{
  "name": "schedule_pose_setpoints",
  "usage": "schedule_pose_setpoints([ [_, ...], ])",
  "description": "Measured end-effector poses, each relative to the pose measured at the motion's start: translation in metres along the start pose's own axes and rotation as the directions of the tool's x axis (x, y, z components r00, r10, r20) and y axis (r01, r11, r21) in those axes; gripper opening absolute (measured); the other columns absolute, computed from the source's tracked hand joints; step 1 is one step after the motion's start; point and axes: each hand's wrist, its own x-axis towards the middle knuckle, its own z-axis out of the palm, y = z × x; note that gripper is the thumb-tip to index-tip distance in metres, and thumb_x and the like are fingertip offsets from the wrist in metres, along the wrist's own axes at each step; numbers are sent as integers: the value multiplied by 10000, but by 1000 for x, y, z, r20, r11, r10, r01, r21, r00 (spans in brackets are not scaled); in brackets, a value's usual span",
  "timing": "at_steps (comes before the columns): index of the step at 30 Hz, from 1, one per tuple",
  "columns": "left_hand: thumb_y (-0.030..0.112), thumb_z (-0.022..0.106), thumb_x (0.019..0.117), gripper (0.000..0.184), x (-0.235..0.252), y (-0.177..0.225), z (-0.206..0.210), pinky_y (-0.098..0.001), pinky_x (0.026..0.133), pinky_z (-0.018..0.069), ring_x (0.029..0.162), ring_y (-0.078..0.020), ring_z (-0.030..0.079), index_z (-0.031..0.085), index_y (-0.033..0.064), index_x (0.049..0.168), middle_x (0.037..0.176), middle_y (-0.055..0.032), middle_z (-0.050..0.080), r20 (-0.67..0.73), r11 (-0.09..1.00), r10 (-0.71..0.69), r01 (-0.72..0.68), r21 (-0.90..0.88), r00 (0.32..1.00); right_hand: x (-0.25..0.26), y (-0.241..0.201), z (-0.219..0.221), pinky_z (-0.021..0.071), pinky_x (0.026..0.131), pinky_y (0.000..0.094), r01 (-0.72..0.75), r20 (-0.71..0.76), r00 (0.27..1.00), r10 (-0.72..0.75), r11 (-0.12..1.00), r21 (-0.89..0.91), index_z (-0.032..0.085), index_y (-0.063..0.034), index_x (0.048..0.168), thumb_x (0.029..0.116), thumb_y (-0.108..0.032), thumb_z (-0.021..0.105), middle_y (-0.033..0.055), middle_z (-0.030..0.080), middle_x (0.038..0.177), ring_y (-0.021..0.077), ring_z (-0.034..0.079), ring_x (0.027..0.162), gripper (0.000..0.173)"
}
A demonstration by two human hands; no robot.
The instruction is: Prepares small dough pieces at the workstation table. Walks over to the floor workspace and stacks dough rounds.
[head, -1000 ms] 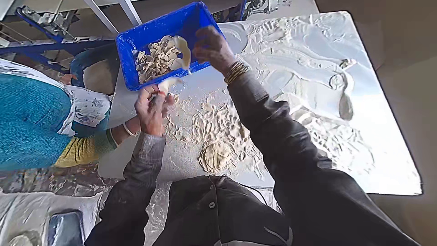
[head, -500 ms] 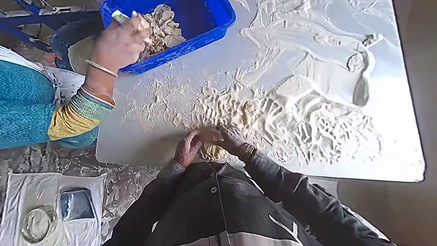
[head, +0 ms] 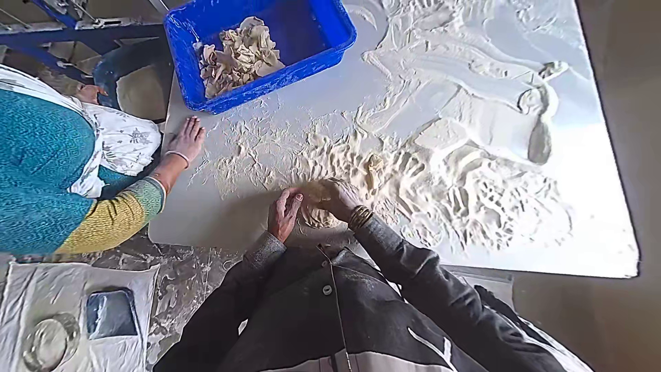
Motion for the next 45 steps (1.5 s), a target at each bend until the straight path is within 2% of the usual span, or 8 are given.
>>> schedule_pose_setpoints([
  [5,203,491,1046,368,2,-1,4,-349,986,524,1101,-192,675,639,-50,1268,1201,-184,690,-71,995,101,-100,28,992,-5,-11,-8,439,1052,560,110,41,993,-111,994,11,666,-32,1245,905,-261,709,197,651,1242,364,586,1229,413],
  [11,255,421,1059,438,-4,2,1,-338,930,549,1064,-170,671,620,-76,1267,1186,-178,684,-98,993,79,-86,-74,992,-67,26,8,583,827,478,393,-566,787,-246,906,154,603,-17,1297,874,-242,742,131,725,1050,271,715,941,498],
  [17,244,437,1051,410,13,1,20,-368,1022,507,1129,-201,666,667,-52,1217,1185,-176,702,-116,981,174,-182,-68,978,-38,25,-7,501,949,578,38,-258,966,-6,992,118,671,-42,1203,943,-247,660,200,706,1115,374,672,1085,332],
  [21,216,438,1057,395,10,8,18,-330,917,551,1029,-166,677,644,-75,1229,1156,-175,694,-104,982,137,-150,-119,985,-60,40,2,565,798,486,380,-662,717,-217,918,111,718,-36,1041,884,-240,730,110,744,938,263,723,884,257],
  [26,223,440,1054,394,11,10,33,-352,948,556,1069,-182,688,657,-57,1227,1178,-167,703,-70,983,122,-130,-127,990,-47,32,-13,484,967,611,-46,-230,972,55,998,43,653,-82,1287,983,-284,624,201,701,1176,400,658,1139,366],
  [31,225,456,1062,384,8,15,30,-357,897,587,1029,-181,698,645,-72,1215,1150,-164,700,-99,972,119,-137,-190,988,-64,60,4,558,855,496,379,-680,716,-159,906,187,725,-21,1078,879,-280,730,137,748,971,267,725,931,327],
  [35,195,442,1055,370,11,13,42,-343,933,560,1054,-176,689,664,-63,1200,1162,-162,706,-91,979,125,-137,-148,988,-52,61,3,482,992,575,102,-426,904,-39,987,126,703,-38,1179,891,-235,731,175,726,1130,366,673,1110,350],
  [45,176,462,1046,355,7,24,58,-330,962,538,1069,-164,684,664,-70,1205,1166,-164,709,-73,976,129,-140,-166,989,-65,81,1,507,943,609,63,-422,907,5,987,149,686,6,1220,875,-229,739,239,721,1097,421,689,1060,421],
])
